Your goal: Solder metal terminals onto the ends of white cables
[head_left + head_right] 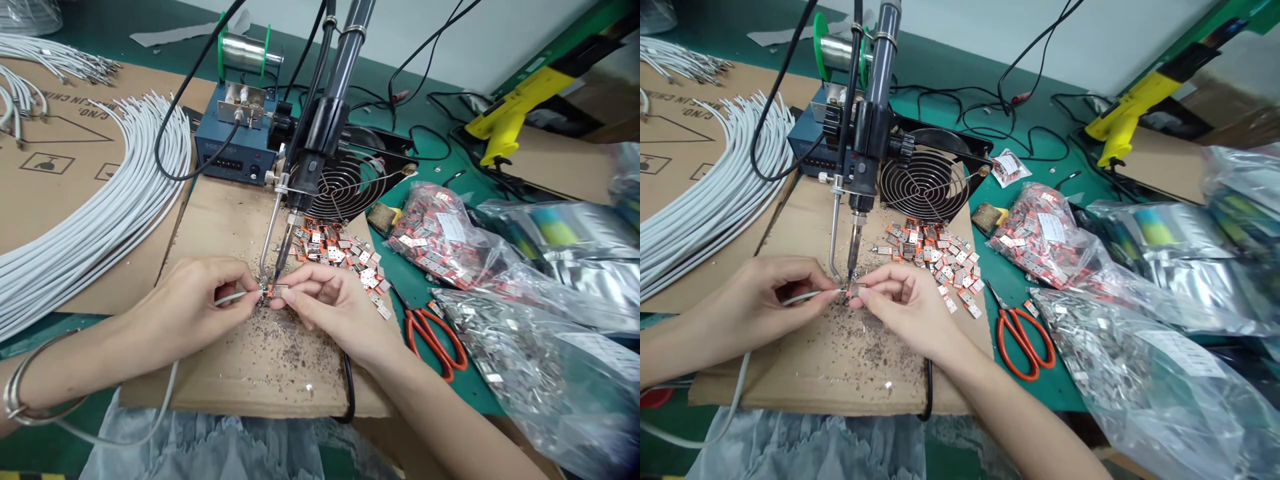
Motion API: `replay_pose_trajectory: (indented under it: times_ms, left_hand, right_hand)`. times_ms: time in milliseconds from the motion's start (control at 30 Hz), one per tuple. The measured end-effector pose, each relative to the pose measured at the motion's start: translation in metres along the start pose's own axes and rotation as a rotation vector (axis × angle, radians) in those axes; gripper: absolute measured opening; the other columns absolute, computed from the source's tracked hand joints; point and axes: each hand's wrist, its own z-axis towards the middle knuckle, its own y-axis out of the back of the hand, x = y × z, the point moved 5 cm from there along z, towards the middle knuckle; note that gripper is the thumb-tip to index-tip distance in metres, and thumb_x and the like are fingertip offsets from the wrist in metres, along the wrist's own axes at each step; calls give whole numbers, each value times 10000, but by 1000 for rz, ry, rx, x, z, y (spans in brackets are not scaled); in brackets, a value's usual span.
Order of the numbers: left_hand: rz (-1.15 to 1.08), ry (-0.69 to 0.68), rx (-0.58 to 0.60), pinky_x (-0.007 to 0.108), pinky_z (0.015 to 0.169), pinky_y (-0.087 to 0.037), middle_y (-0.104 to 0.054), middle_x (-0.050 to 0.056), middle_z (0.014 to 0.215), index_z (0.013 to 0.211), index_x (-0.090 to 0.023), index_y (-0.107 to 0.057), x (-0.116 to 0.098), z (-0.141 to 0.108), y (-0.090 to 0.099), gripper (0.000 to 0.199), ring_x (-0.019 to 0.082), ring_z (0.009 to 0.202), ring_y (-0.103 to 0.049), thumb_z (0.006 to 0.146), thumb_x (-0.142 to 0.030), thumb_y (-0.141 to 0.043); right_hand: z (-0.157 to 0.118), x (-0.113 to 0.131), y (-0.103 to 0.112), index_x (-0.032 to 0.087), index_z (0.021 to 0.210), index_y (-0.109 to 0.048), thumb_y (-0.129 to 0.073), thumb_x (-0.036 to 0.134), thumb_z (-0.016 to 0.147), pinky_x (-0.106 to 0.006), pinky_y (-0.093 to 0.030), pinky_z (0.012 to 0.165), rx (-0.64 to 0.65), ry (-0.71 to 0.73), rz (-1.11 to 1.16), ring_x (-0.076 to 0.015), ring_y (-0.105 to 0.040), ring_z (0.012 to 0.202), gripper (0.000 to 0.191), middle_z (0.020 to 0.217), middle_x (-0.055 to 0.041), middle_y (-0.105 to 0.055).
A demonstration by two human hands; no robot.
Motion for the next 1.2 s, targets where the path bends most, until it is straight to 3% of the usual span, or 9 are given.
replay_pose_trajectory:
  times_ms: [300,533,800,1200]
  left_hand:
    - [-5,20,22,219,460,-311,-532,-30,561,742,-197,-642,-1,-3,0,180,89,488,-413,832,-297,-522]
    - [-11,-10,19,210,451,-307,-522,-30,537,708,-175,-633,-3,-2,-1,174,85,475,-426,811,-255,-517]
    - [-16,4,11,211,446,-295,-482,-35,519,716,-179,-634,0,-1,-3,185,87,471,-401,821,-281,-521]
    - [-34,40,14,213,456,-304,-527,-34,568,766,-207,-644,3,-2,0,168,88,497,-403,837,-317,-539]
  right_hand:
    - [0,1,1,115,817,-628,-701,287,736,-167,-293,392,34,14,6,-34,-417,406,203,701,-78,-703]
    - [1,0,-3,138,724,-626,-789,177,574,-186,-346,447,-81,25,-85,-66,-466,485,225,582,8,-595]
    - [0,1,-3,134,755,-619,-674,262,713,-200,-378,441,-71,66,-171,-107,-565,529,145,632,-47,-651]
    - [0,2,-1,135,822,-634,-705,267,752,-153,-327,390,36,42,49,-31,-466,402,166,691,-52,-705]
